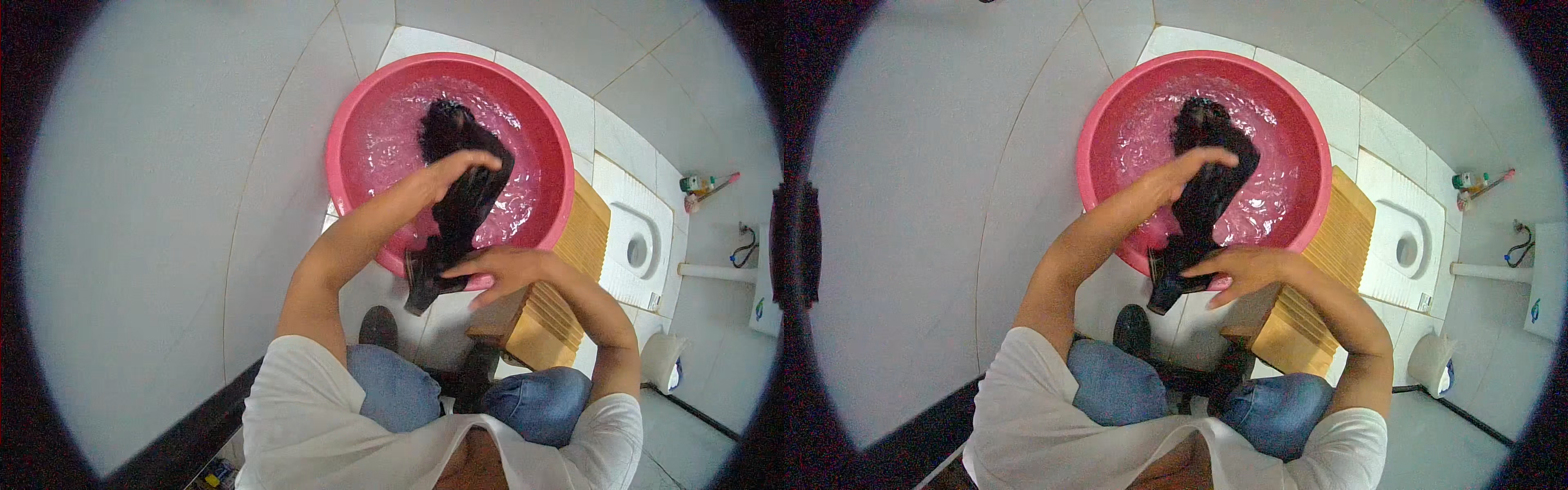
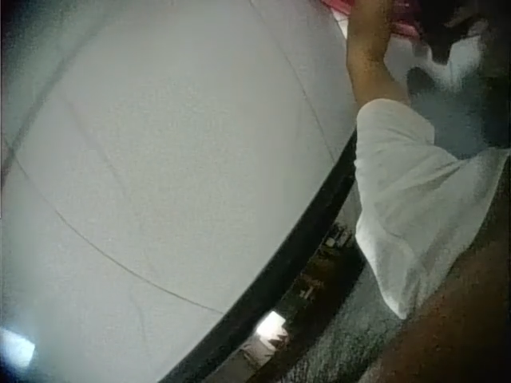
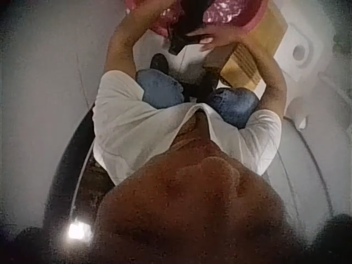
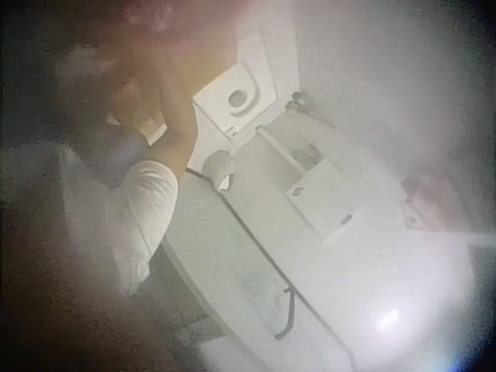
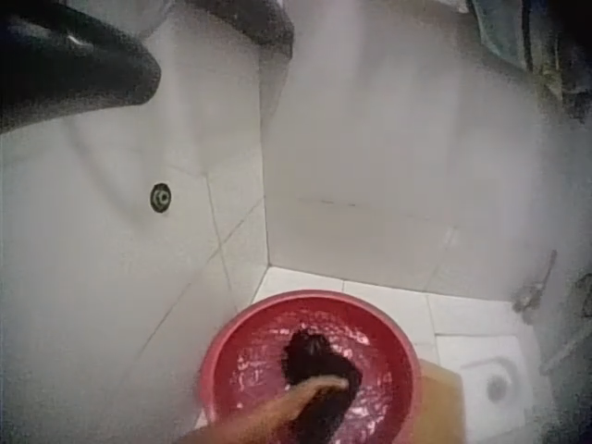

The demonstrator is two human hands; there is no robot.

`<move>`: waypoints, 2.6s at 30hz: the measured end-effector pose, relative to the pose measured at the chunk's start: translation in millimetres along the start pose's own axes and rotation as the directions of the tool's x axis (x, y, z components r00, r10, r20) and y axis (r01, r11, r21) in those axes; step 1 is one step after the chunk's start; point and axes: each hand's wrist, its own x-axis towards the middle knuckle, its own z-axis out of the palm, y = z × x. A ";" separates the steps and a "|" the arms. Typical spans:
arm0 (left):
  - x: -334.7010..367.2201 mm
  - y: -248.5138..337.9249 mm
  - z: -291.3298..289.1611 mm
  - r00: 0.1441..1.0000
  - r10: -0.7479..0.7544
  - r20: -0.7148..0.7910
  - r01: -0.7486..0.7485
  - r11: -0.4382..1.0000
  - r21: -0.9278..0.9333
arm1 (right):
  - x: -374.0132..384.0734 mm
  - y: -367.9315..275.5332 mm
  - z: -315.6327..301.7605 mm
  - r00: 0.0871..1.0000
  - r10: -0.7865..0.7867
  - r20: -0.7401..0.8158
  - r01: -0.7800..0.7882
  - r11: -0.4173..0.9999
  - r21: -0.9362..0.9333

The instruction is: Washing a black garment by hand in a pink basin and using a wooden washboard.

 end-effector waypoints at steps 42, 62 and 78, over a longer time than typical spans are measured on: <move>-6.4 -90.2 -81.3 0.931 0.364 0.028 0.185 -0.537 0.823 | 18.2 132.4 -21.2 0.907 0.326 -0.267 -0.413 0.562 -0.717; 2.8 -97.1 -105.6 0.898 0.435 -0.072 0.111 -0.064 0.992 | 14.1 123.4 -44.1 0.659 0.237 -0.713 0.008 0.947 0.322; 19.2 -57.6 98.9 0.849 0.479 0.224 -0.434 0.389 0.812 | -232.0 -23.1 4.8 -0.156 0.367 -0.917 0.433 0.860 0.270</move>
